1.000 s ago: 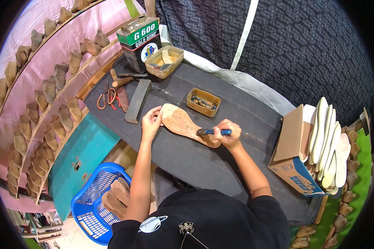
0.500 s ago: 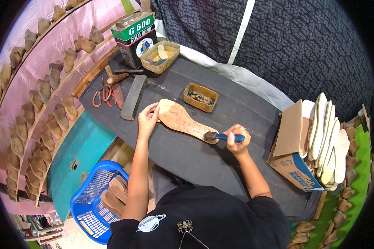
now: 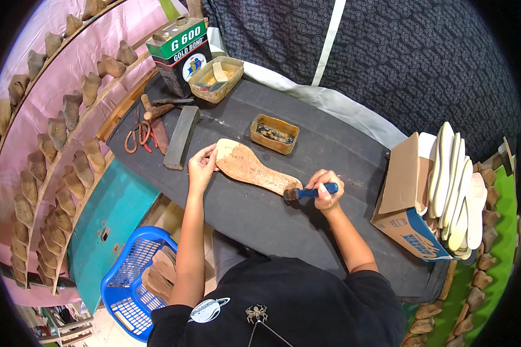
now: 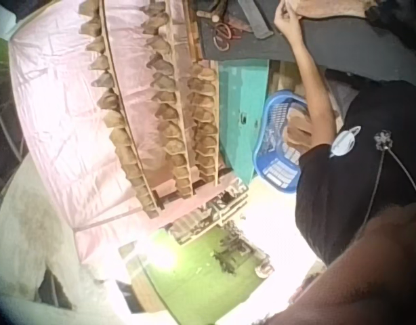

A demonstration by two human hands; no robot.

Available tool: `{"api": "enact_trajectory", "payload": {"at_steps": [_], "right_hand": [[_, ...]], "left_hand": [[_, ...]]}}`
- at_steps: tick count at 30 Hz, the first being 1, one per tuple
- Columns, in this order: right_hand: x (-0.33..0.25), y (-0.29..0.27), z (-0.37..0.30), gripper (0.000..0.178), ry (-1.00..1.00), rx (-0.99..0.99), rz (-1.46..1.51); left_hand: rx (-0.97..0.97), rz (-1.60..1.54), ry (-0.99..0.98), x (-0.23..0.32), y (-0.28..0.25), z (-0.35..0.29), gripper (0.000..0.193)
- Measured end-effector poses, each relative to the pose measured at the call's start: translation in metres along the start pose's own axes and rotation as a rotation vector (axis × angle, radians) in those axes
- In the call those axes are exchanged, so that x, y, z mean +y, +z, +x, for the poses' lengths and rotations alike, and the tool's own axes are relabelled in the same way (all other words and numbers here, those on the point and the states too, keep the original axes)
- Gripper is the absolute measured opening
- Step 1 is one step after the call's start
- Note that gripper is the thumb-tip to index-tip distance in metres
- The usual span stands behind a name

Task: The person takes shoe soles from a box, applies adhesive onto each sole using a small brush, and places the coated shoe soles into a plastic basket.

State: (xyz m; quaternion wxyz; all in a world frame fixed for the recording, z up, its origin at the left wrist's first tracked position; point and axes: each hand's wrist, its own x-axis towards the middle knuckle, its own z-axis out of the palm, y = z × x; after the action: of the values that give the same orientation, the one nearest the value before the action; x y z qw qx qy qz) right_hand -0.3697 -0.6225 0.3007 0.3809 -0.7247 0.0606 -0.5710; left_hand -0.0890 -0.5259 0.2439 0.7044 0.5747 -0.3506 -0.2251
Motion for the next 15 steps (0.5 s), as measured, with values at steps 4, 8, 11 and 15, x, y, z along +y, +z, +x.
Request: {"api": "enact_trajectory", "payload": {"at_steps": [4, 8, 11, 15], "right_hand": [[-0.001, -0.010, 0.006, 0.014, -0.025, -0.020, -0.105], [0.002, -0.025, 0.009, 0.015, -0.030, -0.013, -0.136], [-0.003, -0.012, 0.013, 0.015, -0.015, 0.038, -0.011], [0.001, 0.006, 0.016, 0.016, -0.140, -0.105, -0.029]], "left_hand": [[0.011, 0.011, -0.018, 0.000, -0.001, -0.001, 0.027], [-0.002, 0.021, -0.025, 0.001, 0.000, 0.000, 0.027], [0.000, 0.013, -0.020, -0.001, 0.000, 0.000, 0.028], [0.011, 0.031, -0.016, -0.003, -0.001, 0.002, 0.028]]}}
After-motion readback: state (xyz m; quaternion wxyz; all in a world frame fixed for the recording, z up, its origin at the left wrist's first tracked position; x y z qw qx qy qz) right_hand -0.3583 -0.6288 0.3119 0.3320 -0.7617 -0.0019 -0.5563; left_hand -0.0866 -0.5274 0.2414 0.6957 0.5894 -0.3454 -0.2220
